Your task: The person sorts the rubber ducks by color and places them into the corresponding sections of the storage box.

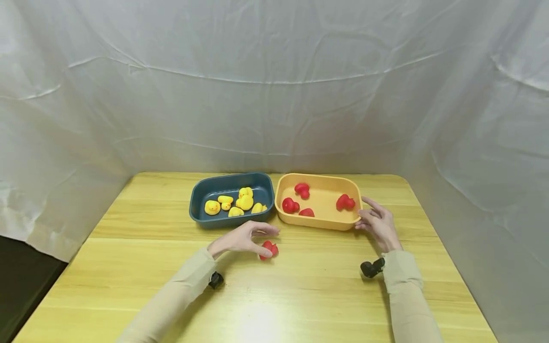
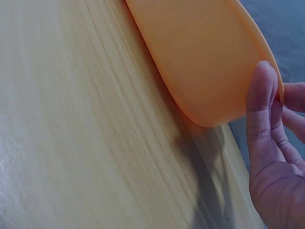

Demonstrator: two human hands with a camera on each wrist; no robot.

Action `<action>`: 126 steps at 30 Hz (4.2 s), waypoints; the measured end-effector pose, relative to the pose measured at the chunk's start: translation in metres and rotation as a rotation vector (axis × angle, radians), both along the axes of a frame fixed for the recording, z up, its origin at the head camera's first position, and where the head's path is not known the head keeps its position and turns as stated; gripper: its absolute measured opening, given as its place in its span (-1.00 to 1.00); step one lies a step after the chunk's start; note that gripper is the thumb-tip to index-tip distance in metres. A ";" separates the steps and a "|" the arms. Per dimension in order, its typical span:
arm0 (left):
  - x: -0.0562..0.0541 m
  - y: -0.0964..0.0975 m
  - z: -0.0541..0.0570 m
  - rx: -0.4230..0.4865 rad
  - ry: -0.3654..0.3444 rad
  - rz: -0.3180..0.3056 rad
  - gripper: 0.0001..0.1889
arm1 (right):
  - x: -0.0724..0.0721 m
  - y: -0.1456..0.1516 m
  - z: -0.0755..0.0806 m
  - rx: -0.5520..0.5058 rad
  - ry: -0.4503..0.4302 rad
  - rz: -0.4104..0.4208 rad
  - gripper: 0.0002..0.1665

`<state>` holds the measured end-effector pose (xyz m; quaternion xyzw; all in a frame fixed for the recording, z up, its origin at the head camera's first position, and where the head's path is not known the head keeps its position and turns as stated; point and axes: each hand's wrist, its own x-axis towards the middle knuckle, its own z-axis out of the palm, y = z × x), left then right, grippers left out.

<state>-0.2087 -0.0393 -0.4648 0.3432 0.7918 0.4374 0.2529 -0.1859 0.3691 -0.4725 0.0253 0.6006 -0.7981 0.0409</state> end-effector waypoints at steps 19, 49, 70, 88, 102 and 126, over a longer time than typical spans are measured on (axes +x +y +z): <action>-0.002 -0.008 -0.013 -0.007 0.007 -0.049 -0.26 | 0.001 -0.001 -0.002 -0.005 0.006 -0.004 -0.19; 0.000 -0.006 -0.005 0.013 -0.003 -0.021 -0.46 | 0.002 -0.002 0.000 -0.006 0.011 -0.012 -0.37; 0.003 0.008 0.001 0.170 0.129 0.184 -0.52 | 0.000 0.000 -0.002 -0.008 0.010 -0.004 -0.20; -0.008 0.029 0.015 0.274 0.146 0.350 -0.50 | -0.001 0.000 -0.003 -0.017 0.022 -0.001 -0.19; -0.029 0.048 0.021 0.246 0.165 0.403 -0.45 | -0.001 0.000 -0.002 -0.013 0.010 -0.001 -0.17; -0.048 0.080 0.033 0.238 0.147 0.386 -0.46 | 0.002 0.000 -0.002 -0.029 0.029 0.017 -0.32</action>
